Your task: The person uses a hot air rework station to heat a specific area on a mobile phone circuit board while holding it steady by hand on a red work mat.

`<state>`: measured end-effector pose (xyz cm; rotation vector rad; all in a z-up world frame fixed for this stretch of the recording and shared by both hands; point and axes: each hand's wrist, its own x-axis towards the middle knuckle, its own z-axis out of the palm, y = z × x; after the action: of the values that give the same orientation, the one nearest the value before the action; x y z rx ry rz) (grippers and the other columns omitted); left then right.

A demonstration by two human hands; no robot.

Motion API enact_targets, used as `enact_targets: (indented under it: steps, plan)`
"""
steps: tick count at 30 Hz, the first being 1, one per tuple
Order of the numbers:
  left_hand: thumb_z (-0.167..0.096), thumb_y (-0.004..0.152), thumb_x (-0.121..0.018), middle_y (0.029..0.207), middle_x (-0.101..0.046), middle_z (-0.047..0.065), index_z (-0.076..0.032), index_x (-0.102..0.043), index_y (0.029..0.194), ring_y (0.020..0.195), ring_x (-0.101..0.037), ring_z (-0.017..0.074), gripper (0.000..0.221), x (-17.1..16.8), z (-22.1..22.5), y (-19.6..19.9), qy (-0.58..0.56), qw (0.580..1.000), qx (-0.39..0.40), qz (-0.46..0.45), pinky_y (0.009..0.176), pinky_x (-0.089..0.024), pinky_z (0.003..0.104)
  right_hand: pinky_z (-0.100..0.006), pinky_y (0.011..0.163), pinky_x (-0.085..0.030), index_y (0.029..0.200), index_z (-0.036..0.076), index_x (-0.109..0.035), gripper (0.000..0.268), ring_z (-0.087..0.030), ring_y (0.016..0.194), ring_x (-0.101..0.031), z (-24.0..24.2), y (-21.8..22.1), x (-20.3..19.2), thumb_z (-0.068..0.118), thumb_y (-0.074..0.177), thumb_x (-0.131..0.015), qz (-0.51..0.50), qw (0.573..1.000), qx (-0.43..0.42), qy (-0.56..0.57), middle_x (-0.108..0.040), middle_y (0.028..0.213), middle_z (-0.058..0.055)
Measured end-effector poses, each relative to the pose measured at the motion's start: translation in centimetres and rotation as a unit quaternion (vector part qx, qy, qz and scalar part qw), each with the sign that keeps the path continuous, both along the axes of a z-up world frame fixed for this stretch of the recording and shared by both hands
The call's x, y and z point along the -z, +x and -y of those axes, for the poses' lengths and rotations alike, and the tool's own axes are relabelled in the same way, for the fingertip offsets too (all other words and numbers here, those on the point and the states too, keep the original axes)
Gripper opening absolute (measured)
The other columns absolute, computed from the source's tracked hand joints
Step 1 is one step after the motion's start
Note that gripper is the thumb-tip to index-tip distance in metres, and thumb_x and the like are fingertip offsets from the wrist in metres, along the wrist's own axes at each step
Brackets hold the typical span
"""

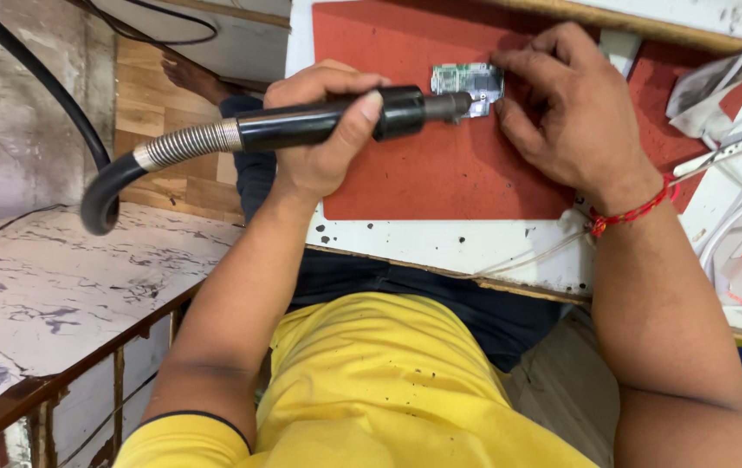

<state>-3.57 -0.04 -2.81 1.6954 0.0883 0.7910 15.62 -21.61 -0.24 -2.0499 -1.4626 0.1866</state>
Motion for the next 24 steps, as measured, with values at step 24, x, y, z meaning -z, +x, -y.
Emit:
enact_targets:
  steps: [24]
  plan:
    - [-0.017, 0.104, -0.074, 0.099, -0.076, 0.013, 0.003, -0.074, 0.109, 0.084, -0.07, 0.0144, 0.021, 0.7, 0.8, -0.2, -0.081, 0.988, -0.131, -0.013, 0.08, -0.057, 0.025, -0.038, 0.077, -0.053, 0.126, 0.002, -0.07, 0.031, -0.028, 0.088, -0.065, 0.0, -0.6, 0.1, 0.001, 0.095, -0.07, 0.011, 1.0, 0.008, -0.001, -0.062, 0.097, -0.011]
